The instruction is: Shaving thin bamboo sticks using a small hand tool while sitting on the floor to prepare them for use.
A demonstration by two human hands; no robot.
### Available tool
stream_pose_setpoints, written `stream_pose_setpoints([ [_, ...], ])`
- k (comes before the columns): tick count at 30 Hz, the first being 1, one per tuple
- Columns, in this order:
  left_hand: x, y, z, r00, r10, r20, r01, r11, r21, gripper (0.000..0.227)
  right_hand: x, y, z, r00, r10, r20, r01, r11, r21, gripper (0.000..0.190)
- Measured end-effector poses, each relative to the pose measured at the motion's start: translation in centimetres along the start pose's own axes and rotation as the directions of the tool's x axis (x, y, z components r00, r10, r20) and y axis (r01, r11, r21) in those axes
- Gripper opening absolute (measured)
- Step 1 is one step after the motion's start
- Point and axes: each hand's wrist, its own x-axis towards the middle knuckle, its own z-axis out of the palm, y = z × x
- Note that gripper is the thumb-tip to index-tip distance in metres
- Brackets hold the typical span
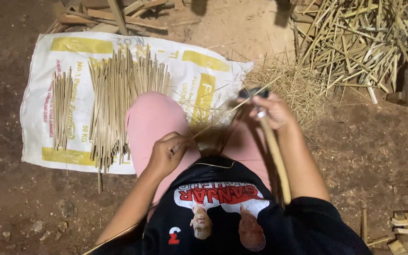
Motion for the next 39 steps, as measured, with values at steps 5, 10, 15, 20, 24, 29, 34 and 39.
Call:
stream_pose_setpoints([
  [5, -0.1, 0.3, 0.4, 0.997, 0.066, -0.032, -0.066, 0.998, 0.004, 0.016, 2.0, -1.4, -3.7, 0.987, -0.116, -0.111, 0.126, 0.989, 0.084, 0.014],
  [10, 2.7, -1.1, 4.6, 0.912, 0.364, -0.190, -0.255, 0.865, 0.433, 0.004, -6.6, -0.6, 13.2, 0.977, 0.202, -0.063, -0.211, 0.950, -0.230, 0.031],
  [15, 3.3, -1.9, 4.6, 0.905, 0.392, -0.164, -0.274, 0.833, 0.481, 0.012, -6.1, 3.4, 13.0, 0.969, 0.218, 0.114, -0.203, 0.970, -0.130, 0.021],
  [20, 0.9, -2.4, 1.0, 0.941, 0.320, -0.111, -0.262, 0.895, 0.360, 0.008, 0.3, 5.7, 3.9, 0.989, 0.095, 0.113, -0.074, 0.982, -0.173, 0.019],
  [24, -1.5, -3.1, -1.8, 0.976, 0.211, -0.050, -0.202, 0.968, 0.149, 0.008, 1.8, 5.4, 0.6, 0.998, 0.013, 0.065, -0.015, 1.000, 0.028, 0.012],
  [29, -3.5, -3.1, -4.4, 0.989, 0.138, -0.056, -0.136, 0.990, 0.047, 0.012, -0.4, 1.0, 2.4, 0.994, -0.011, 0.111, -0.001, 0.994, 0.113, 0.008],
  [34, -4.1, -3.0, -6.2, 0.997, 0.064, -0.046, -0.065, 0.998, -0.003, 0.012, 2.5, 1.7, -0.1, 0.991, -0.041, 0.124, 0.024, 0.991, 0.133, 0.009],
  [39, -3.4, -2.5, -6.9, 0.988, 0.084, -0.129, -0.084, 0.996, 0.004, 0.008, 5.4, 1.0, -4.0, 0.996, -0.088, 0.020, 0.089, 0.996, -0.013, 0.003],
])
